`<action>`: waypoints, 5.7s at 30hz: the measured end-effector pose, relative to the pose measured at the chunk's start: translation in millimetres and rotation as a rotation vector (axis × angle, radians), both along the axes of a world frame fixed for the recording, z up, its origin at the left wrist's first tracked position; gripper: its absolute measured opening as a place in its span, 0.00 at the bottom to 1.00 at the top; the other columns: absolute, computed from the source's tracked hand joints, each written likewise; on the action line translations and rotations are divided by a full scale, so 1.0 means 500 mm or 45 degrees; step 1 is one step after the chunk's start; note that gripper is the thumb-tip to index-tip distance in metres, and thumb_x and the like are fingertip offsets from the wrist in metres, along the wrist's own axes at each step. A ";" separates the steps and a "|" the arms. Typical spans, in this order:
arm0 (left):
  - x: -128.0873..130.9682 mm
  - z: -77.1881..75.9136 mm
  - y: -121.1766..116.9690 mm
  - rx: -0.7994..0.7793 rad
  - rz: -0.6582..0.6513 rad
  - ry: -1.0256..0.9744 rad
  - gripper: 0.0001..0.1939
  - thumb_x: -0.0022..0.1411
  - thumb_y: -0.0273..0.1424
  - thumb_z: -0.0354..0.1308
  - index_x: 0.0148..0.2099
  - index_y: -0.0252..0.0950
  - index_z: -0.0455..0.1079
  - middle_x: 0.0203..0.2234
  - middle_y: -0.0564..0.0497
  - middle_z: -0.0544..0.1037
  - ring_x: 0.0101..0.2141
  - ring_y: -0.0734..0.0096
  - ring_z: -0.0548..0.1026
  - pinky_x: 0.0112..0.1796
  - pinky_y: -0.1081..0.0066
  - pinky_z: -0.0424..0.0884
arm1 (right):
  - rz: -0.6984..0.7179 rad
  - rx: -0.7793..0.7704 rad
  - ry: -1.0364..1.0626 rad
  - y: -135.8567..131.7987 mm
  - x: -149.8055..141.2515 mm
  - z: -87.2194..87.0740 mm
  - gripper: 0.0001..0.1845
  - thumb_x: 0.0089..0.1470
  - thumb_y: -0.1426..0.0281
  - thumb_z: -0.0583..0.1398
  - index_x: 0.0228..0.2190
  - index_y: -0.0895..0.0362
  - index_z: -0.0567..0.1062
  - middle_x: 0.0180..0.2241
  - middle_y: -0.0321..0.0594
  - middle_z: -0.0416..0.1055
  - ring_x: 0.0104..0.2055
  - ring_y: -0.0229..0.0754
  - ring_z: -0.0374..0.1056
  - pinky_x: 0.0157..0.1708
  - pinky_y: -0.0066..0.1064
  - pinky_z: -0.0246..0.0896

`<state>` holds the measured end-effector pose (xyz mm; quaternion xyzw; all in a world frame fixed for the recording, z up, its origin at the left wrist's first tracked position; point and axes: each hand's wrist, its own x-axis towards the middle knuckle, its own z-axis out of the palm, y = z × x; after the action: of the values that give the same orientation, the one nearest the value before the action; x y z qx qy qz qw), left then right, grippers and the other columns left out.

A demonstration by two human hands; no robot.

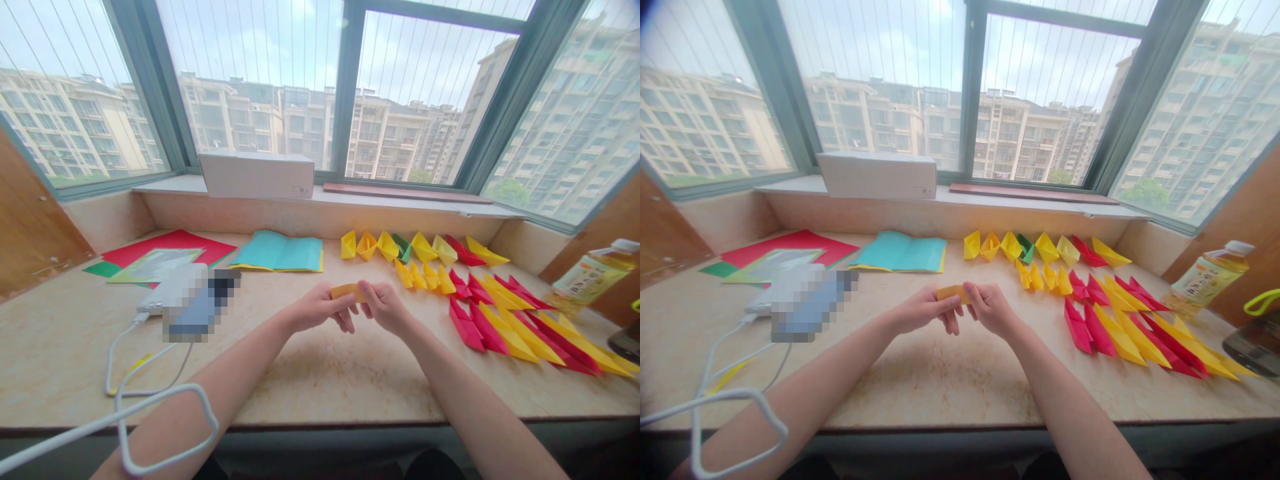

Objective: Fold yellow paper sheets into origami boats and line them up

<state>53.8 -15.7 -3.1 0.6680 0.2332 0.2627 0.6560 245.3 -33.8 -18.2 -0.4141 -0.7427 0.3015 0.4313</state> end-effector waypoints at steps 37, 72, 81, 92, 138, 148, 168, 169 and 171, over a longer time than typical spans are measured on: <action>0.004 0.006 0.006 0.233 0.414 -0.217 0.27 0.61 0.41 0.59 0.59 0.37 0.61 0.37 0.47 0.77 0.24 0.71 0.79 0.20 0.76 0.70 | -0.119 -0.133 0.235 0.032 -0.002 -0.015 0.36 0.61 0.47 0.48 0.13 0.57 0.69 0.12 0.38 0.65 0.16 0.35 0.58 0.20 0.28 0.53; 0.008 -0.019 0.032 0.236 0.468 -0.118 0.26 0.61 0.36 0.58 0.60 0.37 0.58 0.40 0.46 0.76 0.27 0.71 0.78 0.25 0.73 0.73 | -0.295 0.154 0.163 0.043 0.012 -0.005 0.17 0.58 0.59 0.59 0.43 0.55 0.76 0.36 0.42 0.76 0.34 0.41 0.71 0.32 0.31 0.65; 0.008 -0.023 0.032 0.210 0.546 -0.065 0.24 0.59 0.34 0.58 0.56 0.34 0.61 0.37 0.46 0.76 0.28 0.69 0.78 0.22 0.75 0.72 | -0.097 0.179 -0.060 0.037 0.012 -0.001 0.20 0.56 0.64 0.62 0.51 0.53 0.75 0.48 0.46 0.72 0.43 0.44 0.71 0.35 0.33 0.68; 0.007 0.000 0.014 0.042 0.607 -0.157 0.18 0.56 0.26 0.54 0.50 0.35 0.65 0.45 0.45 0.73 0.37 0.65 0.78 0.30 0.66 0.79 | 0.075 0.172 -0.076 0.030 0.018 -0.005 0.28 0.54 0.77 0.57 0.56 0.49 0.70 0.54 0.45 0.66 0.48 0.44 0.68 0.39 0.34 0.70; 0.008 -0.018 0.040 -0.078 0.609 -0.385 0.21 0.50 0.30 0.66 0.48 0.30 0.74 0.42 0.41 0.80 0.42 0.57 0.78 0.47 0.61 0.70 | -0.084 0.539 -0.263 0.029 0.012 -0.011 0.24 0.53 0.65 0.66 0.52 0.48 0.73 0.57 0.47 0.63 0.58 0.52 0.63 0.57 0.49 0.62; 0.005 -0.016 0.036 0.022 0.581 -0.337 0.19 0.50 0.30 0.67 0.46 0.30 0.75 0.41 0.42 0.81 0.41 0.60 0.78 0.45 0.64 0.70 | -0.029 0.523 -0.170 0.029 0.015 -0.002 0.19 0.55 0.71 0.63 0.50 0.50 0.76 0.52 0.46 0.70 0.57 0.49 0.66 0.57 0.46 0.63; 0.017 -0.011 0.026 -0.237 0.742 -0.510 0.16 0.53 0.33 0.66 0.44 0.34 0.72 0.38 0.46 0.80 0.39 0.62 0.78 0.42 0.64 0.74 | -0.087 0.618 -0.145 0.023 0.000 -0.007 0.10 0.56 0.77 0.57 0.38 0.53 0.76 0.48 0.44 0.73 0.50 0.44 0.71 0.51 0.39 0.67; 0.017 -0.013 0.026 -0.218 0.747 -0.494 0.16 0.52 0.32 0.67 0.43 0.34 0.72 0.38 0.46 0.80 0.39 0.62 0.78 0.42 0.64 0.73 | -0.112 0.615 -0.142 0.025 0.000 -0.008 0.11 0.55 0.77 0.58 0.39 0.53 0.76 0.48 0.45 0.73 0.50 0.45 0.71 0.51 0.40 0.67; 0.017 -0.018 0.027 -0.182 0.744 -0.458 0.17 0.51 0.31 0.67 0.43 0.34 0.72 0.39 0.47 0.80 0.39 0.62 0.78 0.42 0.65 0.73 | -0.151 0.603 -0.137 0.029 0.002 -0.011 0.14 0.55 0.76 0.59 0.43 0.53 0.75 0.48 0.45 0.73 0.50 0.46 0.70 0.51 0.41 0.67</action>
<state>62.1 -2.4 -12.1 0.4682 0.3131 0.5360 0.6288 246.4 -19.2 -23.9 -0.3599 -0.7888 0.0707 0.4932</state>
